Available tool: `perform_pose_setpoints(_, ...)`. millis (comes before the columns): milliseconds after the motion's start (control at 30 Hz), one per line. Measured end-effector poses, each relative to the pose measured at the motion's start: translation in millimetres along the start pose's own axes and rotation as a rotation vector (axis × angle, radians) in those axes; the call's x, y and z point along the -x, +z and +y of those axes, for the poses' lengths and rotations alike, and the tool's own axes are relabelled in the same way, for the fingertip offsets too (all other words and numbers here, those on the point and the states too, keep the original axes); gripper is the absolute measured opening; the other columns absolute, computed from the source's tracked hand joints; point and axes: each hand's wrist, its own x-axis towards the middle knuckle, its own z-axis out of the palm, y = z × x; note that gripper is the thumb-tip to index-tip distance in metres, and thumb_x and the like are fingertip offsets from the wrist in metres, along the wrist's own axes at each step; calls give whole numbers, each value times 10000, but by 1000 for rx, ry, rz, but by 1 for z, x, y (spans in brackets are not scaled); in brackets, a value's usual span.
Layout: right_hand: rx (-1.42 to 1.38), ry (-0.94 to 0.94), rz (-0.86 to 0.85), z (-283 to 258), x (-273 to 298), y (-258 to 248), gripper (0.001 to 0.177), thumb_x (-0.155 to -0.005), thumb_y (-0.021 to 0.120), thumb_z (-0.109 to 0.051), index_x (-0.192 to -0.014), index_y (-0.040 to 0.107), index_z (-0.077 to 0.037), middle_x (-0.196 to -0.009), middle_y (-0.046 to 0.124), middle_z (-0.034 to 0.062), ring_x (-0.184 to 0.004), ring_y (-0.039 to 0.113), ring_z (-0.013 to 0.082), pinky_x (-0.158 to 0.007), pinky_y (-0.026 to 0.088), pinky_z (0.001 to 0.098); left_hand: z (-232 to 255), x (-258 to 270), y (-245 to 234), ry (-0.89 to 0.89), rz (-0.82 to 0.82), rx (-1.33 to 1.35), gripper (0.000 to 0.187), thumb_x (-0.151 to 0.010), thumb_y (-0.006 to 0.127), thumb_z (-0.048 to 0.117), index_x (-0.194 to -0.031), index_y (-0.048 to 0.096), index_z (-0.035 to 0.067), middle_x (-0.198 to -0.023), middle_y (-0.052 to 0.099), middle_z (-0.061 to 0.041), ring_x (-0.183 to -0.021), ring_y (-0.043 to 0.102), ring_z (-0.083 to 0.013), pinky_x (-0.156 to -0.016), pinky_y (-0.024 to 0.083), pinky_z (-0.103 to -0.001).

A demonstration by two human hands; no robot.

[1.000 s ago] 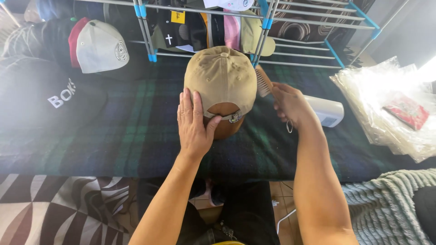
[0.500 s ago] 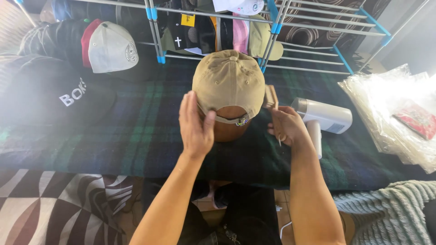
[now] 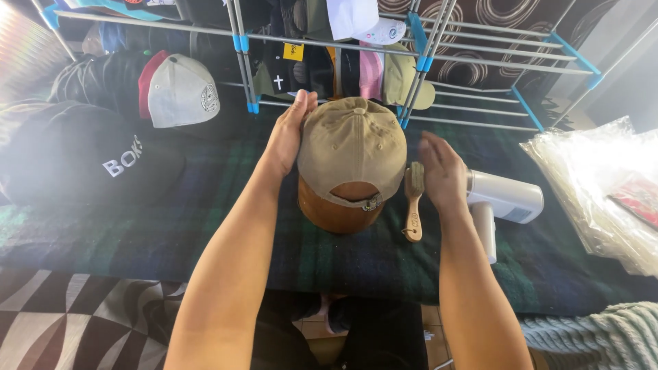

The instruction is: Cleaning and restoring a tan baseball cap using a brush and a handheld steamer.

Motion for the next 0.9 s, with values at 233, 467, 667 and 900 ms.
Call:
perform_pose_setpoints(233, -734, 361, -50, 6, -26, 58, 553, -980, 603, -560, -1047, 770, -37, -866, 729, 171, -863, 733, 308, -707, 620, 410, 23, 28, 16, -221, 44, 117, 746, -888, 508, 700, -1336, 668, 126, -1299, 682, -164, -1265, 616, -306, -1119, 473, -439)
perform_pose_setpoints(467, -801, 260, -36, 6, -15, 51, 385, -1029, 548, -395, -1011, 749, -66, -878, 649, 127, -880, 651, 230, -762, 555, 360, 16, 30, 6, -213, 66, -197, 884, -859, 401, 804, -1449, 566, 166, -1464, 564, -169, -1402, 487, -337, -1193, 364, -470)
perform_pose_setpoints(667, -815, -25, -121, -35, 11, 45, 627, -1106, 341, -492, -1550, 425, -57, -1531, 460, 236, -1446, 421, 345, -1191, 342, 526, 0, 66, 11, 89, 143, -362, 759, -1005, 277, 673, -1550, 418, 164, -1530, 491, -189, -1448, 398, -384, -1207, 303, -520)
perform_pose_setpoints(900, -593, -25, -30, -61, 33, 46, 616, -1102, 226, -513, -1542, 473, -161, -1525, 489, 218, -1471, 396, 338, -1247, 236, 510, -37, 79, 9, 228, 101, -481, 791, -996, 322, 621, -1620, 218, 146, -1624, 326, -237, -1443, 349, -486, -1175, 314, -617)
